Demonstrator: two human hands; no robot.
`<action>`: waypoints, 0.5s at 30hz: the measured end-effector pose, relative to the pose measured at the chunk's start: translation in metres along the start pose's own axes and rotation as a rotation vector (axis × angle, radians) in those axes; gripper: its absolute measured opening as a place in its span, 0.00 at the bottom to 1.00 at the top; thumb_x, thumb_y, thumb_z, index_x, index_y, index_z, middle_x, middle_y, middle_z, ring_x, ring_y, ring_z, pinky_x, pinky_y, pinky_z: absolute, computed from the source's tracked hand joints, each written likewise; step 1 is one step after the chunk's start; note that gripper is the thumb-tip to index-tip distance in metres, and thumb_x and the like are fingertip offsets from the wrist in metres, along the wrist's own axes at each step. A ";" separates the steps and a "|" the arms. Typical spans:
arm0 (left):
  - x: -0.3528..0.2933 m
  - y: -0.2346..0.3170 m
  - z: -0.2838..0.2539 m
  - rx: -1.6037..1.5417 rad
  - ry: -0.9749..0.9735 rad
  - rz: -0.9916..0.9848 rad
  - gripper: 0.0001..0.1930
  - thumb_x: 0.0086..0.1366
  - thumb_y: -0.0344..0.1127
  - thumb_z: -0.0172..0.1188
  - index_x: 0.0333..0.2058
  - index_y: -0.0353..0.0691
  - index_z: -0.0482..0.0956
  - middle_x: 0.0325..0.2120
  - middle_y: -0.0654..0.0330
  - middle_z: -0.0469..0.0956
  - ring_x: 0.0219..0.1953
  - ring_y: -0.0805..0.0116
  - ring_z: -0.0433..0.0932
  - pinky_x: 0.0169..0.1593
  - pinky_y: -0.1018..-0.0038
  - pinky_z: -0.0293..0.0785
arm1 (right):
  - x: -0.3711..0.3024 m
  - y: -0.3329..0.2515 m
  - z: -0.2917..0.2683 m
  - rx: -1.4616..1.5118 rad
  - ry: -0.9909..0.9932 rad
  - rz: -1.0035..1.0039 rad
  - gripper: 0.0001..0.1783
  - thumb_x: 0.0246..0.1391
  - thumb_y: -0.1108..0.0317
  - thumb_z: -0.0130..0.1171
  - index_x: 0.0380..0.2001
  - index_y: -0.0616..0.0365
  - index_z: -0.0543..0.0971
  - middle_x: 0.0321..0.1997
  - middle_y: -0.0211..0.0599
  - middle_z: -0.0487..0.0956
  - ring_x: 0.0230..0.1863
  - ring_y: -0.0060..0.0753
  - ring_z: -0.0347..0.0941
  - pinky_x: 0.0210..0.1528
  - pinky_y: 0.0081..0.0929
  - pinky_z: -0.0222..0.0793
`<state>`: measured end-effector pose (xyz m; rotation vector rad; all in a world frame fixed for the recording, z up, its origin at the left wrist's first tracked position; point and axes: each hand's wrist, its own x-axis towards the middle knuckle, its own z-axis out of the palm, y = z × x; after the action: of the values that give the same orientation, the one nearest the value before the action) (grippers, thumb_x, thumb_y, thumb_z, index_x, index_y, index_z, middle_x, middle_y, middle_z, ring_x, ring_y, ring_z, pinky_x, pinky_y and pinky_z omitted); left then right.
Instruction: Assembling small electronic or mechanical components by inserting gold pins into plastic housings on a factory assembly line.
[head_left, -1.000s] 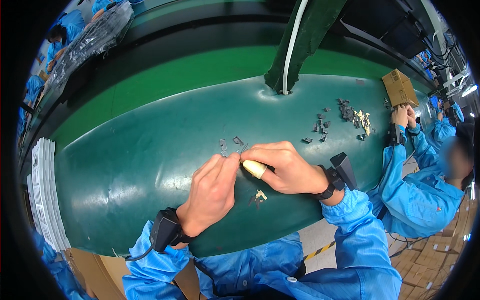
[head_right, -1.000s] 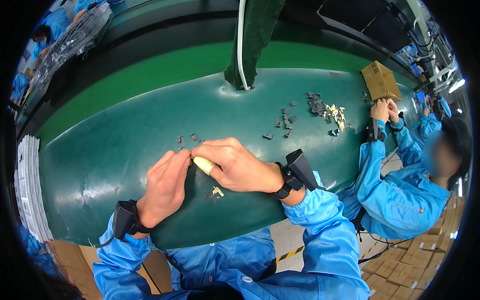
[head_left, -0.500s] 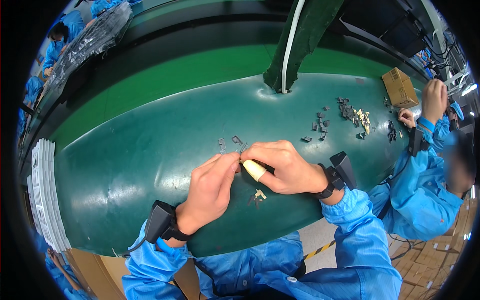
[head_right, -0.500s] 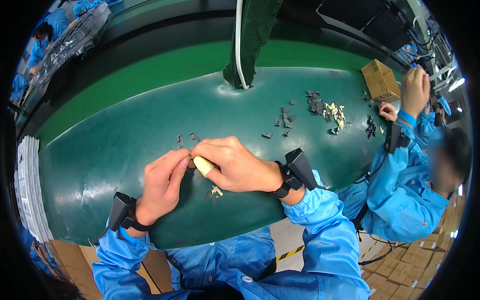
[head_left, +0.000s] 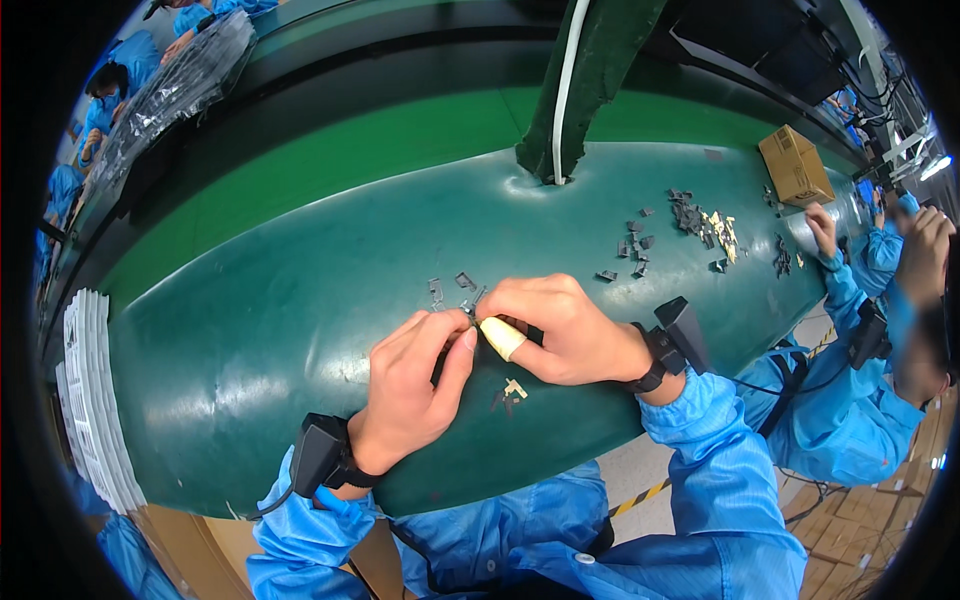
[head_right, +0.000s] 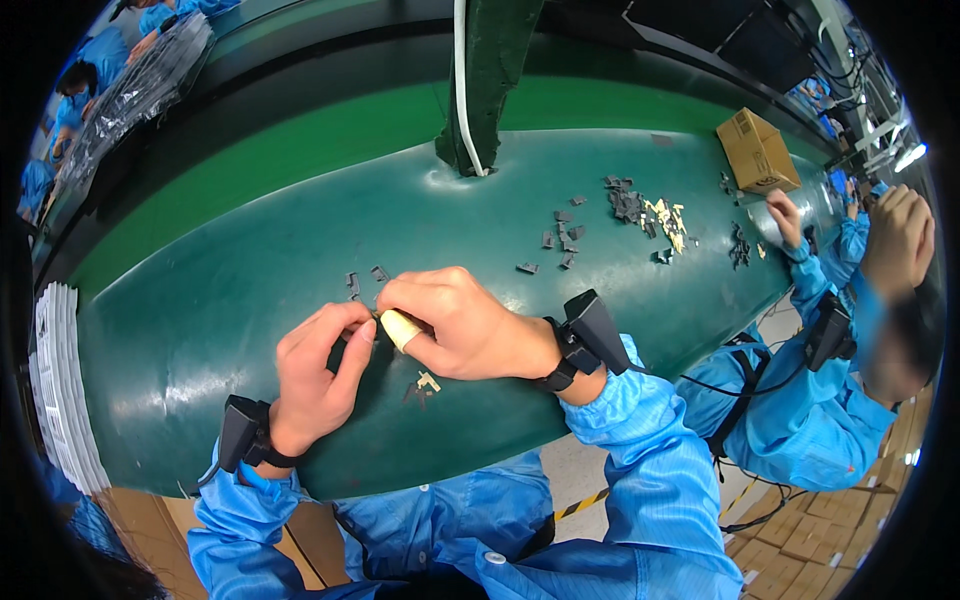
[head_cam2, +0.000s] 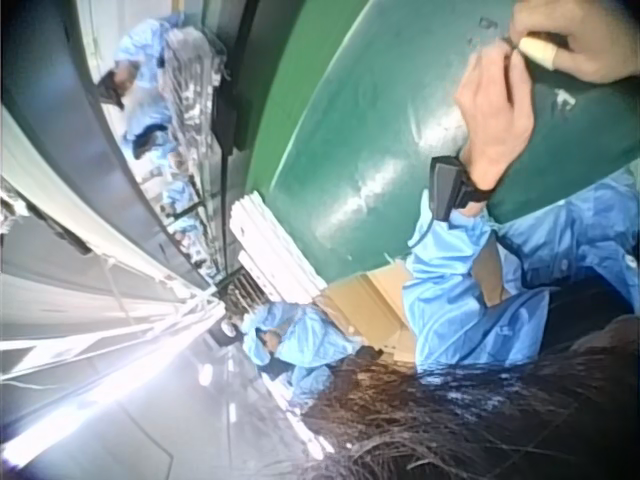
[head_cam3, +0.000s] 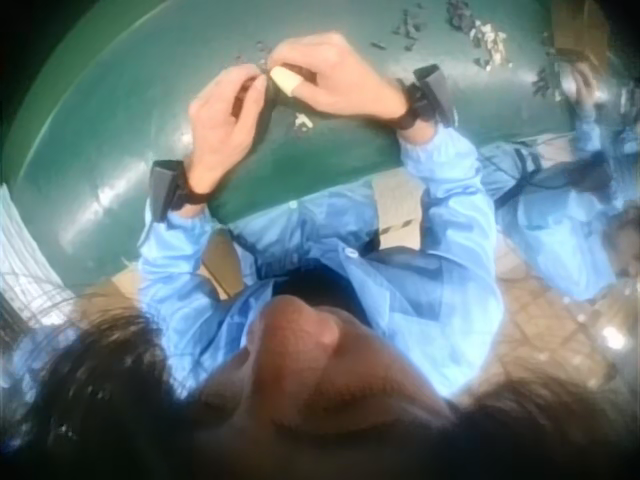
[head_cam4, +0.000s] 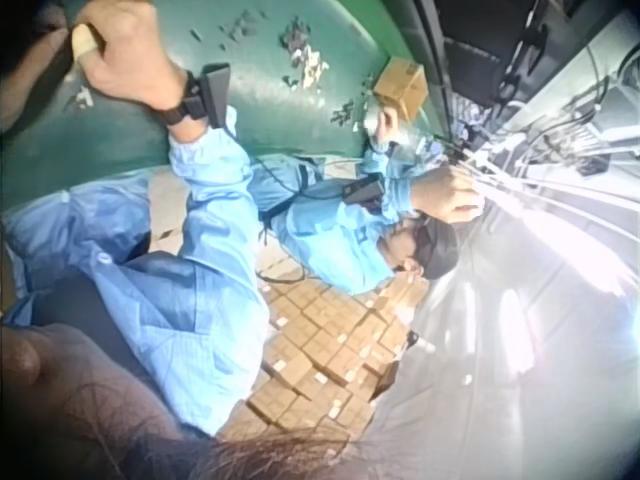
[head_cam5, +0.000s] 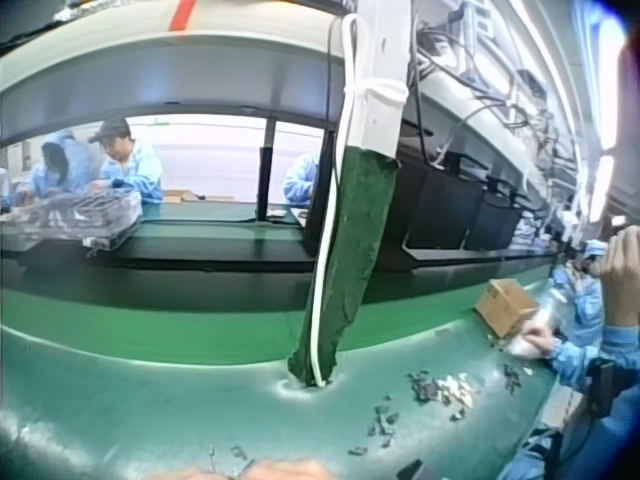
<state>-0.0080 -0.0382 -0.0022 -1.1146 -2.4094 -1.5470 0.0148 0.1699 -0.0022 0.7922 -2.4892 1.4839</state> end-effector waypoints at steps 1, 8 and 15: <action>0.000 -0.001 0.001 0.006 0.007 0.013 0.03 0.65 0.22 0.58 0.37 0.31 0.78 0.26 0.53 0.78 0.27 0.61 0.79 0.34 0.71 0.74 | 0.000 0.001 0.001 -0.001 -0.001 -0.015 0.08 0.50 0.80 0.59 0.36 0.66 0.79 0.30 0.46 0.79 0.30 0.48 0.77 0.31 0.35 0.71; 0.000 -0.004 0.003 -0.013 0.022 0.036 0.03 0.63 0.22 0.58 0.36 0.32 0.76 0.25 0.51 0.77 0.26 0.53 0.77 0.30 0.64 0.72 | 0.001 -0.001 0.003 0.009 -0.017 -0.052 0.08 0.50 0.80 0.60 0.36 0.66 0.79 0.30 0.47 0.79 0.30 0.49 0.77 0.31 0.36 0.71; -0.001 -0.007 -0.003 -0.106 0.011 -0.077 0.03 0.65 0.22 0.57 0.37 0.32 0.78 0.26 0.53 0.79 0.28 0.61 0.80 0.34 0.71 0.74 | 0.001 -0.004 -0.004 0.020 -0.025 0.024 0.11 0.48 0.80 0.59 0.37 0.66 0.80 0.32 0.46 0.81 0.31 0.48 0.79 0.33 0.34 0.73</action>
<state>-0.0120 -0.0426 -0.0066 -1.0391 -2.4158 -1.7173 0.0153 0.1711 0.0032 0.7916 -2.5145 1.5187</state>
